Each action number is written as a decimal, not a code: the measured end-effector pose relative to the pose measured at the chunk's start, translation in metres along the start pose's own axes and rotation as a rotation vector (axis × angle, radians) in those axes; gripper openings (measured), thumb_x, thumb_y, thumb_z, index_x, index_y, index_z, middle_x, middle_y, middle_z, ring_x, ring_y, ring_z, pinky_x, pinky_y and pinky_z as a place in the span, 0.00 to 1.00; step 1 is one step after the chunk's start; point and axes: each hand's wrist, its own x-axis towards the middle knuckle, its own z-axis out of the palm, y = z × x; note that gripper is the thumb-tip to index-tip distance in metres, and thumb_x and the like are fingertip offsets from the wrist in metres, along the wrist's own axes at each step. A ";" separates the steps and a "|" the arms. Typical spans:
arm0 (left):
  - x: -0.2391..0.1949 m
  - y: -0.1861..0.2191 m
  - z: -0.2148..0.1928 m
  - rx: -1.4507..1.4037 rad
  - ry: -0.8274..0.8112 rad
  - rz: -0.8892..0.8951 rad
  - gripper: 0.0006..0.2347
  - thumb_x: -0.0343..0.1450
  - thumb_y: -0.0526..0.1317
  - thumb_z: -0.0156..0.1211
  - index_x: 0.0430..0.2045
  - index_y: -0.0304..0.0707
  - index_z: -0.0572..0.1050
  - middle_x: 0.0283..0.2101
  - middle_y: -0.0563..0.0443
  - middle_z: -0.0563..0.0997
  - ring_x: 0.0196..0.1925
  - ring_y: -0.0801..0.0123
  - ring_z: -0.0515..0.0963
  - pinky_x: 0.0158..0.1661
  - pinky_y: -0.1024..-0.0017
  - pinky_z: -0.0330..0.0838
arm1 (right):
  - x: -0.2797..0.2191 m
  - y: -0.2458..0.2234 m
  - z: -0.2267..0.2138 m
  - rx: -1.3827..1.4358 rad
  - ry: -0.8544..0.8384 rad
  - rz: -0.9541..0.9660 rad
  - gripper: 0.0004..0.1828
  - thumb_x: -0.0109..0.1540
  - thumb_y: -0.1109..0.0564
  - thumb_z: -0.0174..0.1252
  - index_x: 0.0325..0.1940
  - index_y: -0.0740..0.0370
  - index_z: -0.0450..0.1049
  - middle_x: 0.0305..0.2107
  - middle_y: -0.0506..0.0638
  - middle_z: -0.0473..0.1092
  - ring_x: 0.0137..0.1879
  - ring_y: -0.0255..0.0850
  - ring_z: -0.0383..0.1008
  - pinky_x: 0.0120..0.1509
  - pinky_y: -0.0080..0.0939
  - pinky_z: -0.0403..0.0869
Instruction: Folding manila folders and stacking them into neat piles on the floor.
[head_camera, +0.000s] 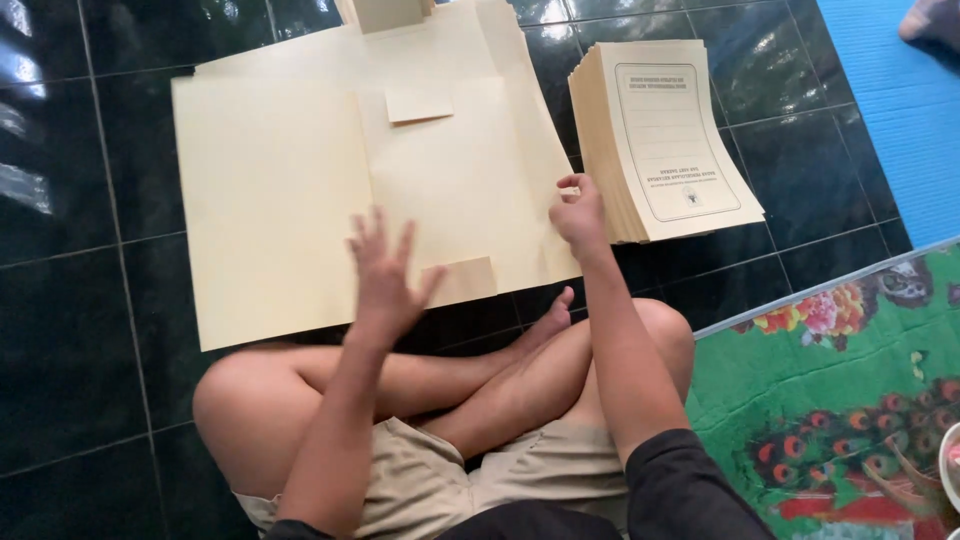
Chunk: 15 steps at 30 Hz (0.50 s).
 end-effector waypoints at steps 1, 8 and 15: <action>-0.004 0.013 0.006 0.001 0.001 -0.003 0.33 0.64 0.53 0.72 0.63 0.36 0.72 0.74 0.21 0.52 0.75 0.21 0.45 0.67 0.28 0.43 | 0.005 0.003 -0.001 -0.001 -0.003 -0.001 0.25 0.52 0.69 0.50 0.49 0.46 0.69 0.36 0.48 0.78 0.42 0.38 0.78 0.47 0.41 0.77; -0.026 0.045 0.070 0.083 -0.050 0.293 0.47 0.60 0.57 0.71 0.76 0.55 0.53 0.77 0.34 0.52 0.78 0.36 0.49 0.67 0.28 0.43 | -0.012 -0.011 -0.005 0.726 -0.488 0.281 0.28 0.48 0.75 0.53 0.49 0.54 0.68 0.37 0.49 0.70 0.44 0.43 0.80 0.51 0.42 0.79; -0.024 0.041 0.062 0.041 0.024 0.356 0.35 0.64 0.36 0.61 0.69 0.71 0.65 0.77 0.44 0.57 0.78 0.36 0.52 0.65 0.32 0.54 | -0.023 -0.015 0.000 0.911 -0.615 0.278 0.30 0.49 0.74 0.49 0.54 0.63 0.71 0.47 0.58 0.74 0.53 0.51 0.80 0.60 0.48 0.78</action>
